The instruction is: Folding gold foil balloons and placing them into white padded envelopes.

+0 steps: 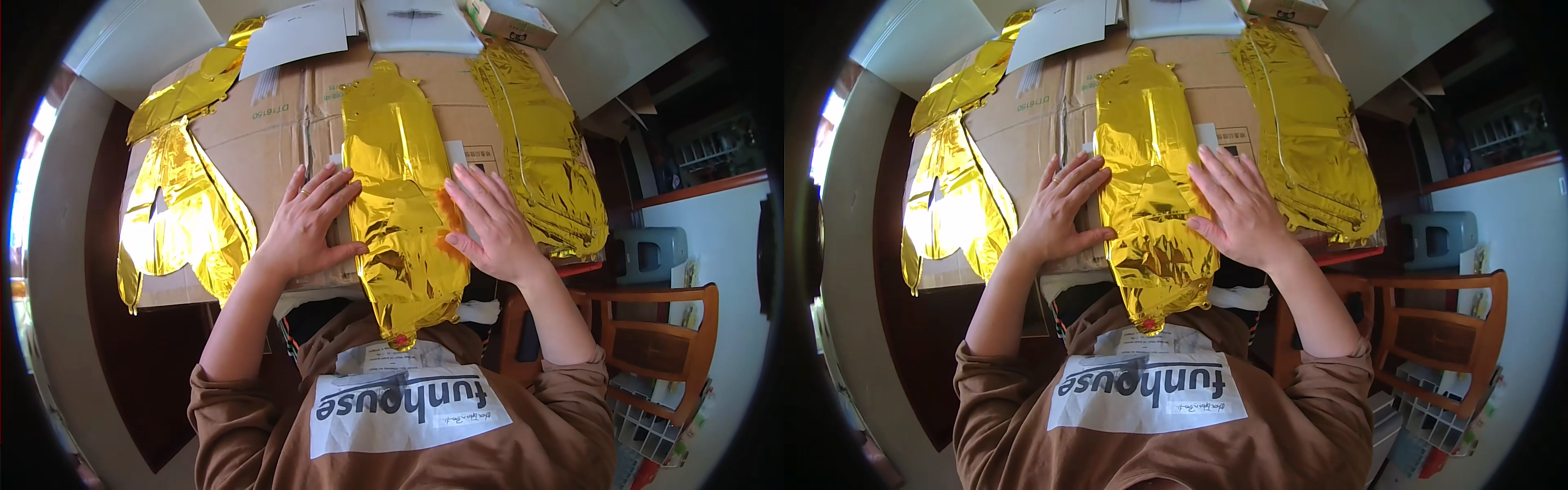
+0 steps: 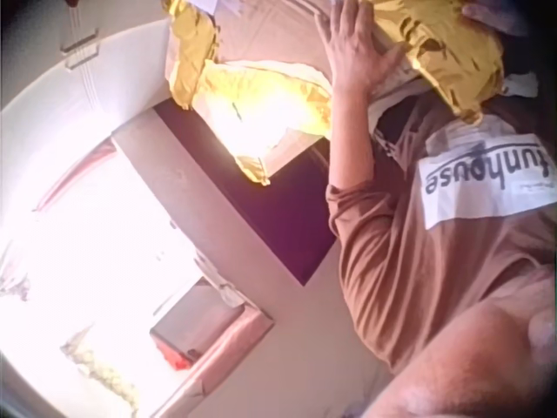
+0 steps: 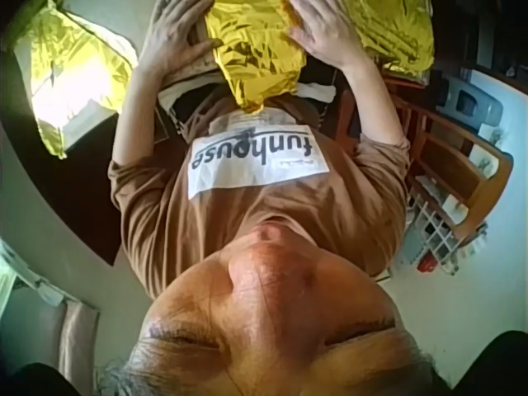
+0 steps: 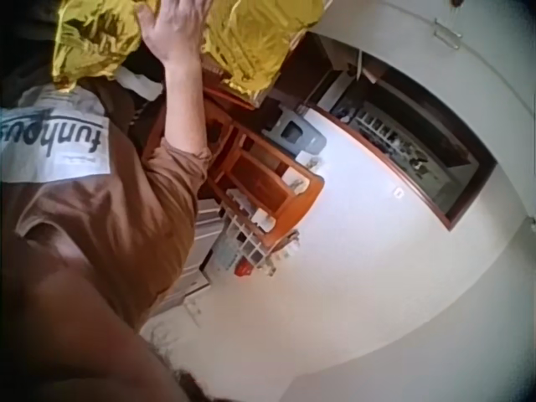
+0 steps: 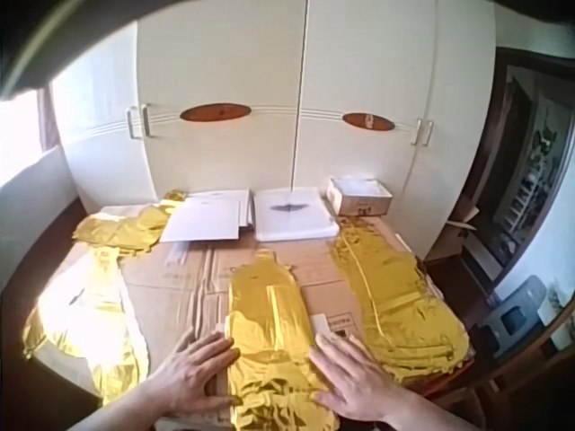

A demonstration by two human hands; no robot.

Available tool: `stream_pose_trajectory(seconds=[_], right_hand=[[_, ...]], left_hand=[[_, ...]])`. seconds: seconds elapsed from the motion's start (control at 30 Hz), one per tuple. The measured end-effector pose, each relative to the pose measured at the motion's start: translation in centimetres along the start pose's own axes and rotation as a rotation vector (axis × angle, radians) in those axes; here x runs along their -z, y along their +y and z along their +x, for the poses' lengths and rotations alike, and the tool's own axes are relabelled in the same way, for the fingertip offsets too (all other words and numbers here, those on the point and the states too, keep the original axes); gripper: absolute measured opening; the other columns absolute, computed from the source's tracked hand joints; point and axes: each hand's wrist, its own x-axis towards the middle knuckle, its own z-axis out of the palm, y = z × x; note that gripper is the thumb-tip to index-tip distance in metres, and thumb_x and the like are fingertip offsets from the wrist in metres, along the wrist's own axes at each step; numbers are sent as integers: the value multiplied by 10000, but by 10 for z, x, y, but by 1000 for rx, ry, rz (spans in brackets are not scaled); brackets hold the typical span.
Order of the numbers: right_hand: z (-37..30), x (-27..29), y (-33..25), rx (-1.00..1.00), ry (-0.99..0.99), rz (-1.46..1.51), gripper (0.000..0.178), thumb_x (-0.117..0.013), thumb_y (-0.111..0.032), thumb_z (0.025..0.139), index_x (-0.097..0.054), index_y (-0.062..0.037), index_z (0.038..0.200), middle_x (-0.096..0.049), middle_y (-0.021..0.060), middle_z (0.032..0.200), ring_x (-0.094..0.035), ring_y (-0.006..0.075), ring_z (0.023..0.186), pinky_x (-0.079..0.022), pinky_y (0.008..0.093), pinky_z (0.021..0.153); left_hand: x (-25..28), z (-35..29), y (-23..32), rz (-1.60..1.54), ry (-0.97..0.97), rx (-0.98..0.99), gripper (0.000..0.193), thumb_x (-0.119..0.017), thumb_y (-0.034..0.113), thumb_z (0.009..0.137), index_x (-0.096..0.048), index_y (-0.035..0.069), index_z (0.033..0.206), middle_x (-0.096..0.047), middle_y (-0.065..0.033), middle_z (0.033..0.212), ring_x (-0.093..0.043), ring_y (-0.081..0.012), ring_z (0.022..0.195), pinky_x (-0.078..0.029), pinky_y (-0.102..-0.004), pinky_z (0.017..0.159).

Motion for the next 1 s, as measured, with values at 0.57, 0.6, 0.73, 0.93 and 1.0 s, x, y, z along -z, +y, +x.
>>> stream_pose_trajectory(seconds=[0.57,0.6,0.73,0.93,1.0], right_hand=[[-20,-11,3,108,53,20,548,-600,-446,997,-585,-82,1407,-499,150,1522,-430,341,1439,-281,521,1210],[-21,-10,3,115,78,18,534,-608,-437,993,-598,-83,1392,-518,144,1506,-445,340,1428,-289,516,1207],[-29,-10,4,151,67,3,479,-637,-408,977,-649,-86,1332,-588,124,1440,-499,332,1386,-323,496,1194],[-44,-16,-3,177,104,-69,470,-687,-378,938,-663,-102,1318,-598,94,1437,-520,323,1365,-378,488,1159],[-51,-22,-6,172,119,-67,488,-703,-358,924,-650,-106,1338,-588,87,1451,-518,325,1367,-386,487,1154]], left_hand=[[-10,-22,34,-245,236,-179,422,-855,286,774,-651,81,1081,-627,-126,1233,-603,-327,1225,-407,-542,1113],[-9,-23,41,-257,244,-166,390,-858,278,771,-658,71,1034,-643,-111,1156,-625,-318,1183,-437,-531,1084],[-21,-26,45,-232,249,-189,375,-869,252,754,-655,57,993,-650,-114,1117,-633,-324,1168,-480,-495,1061],[-21,-34,47,-250,251,-190,386,-874,229,751,-655,44,1010,-668,-119,1112,-647,-326,1172,-502,-474,1055],[-22,-37,49,-247,252,-184,391,-877,219,749,-656,38,1016,-674,-123,1124,-651,-329,1179,-509,-467,1051]])
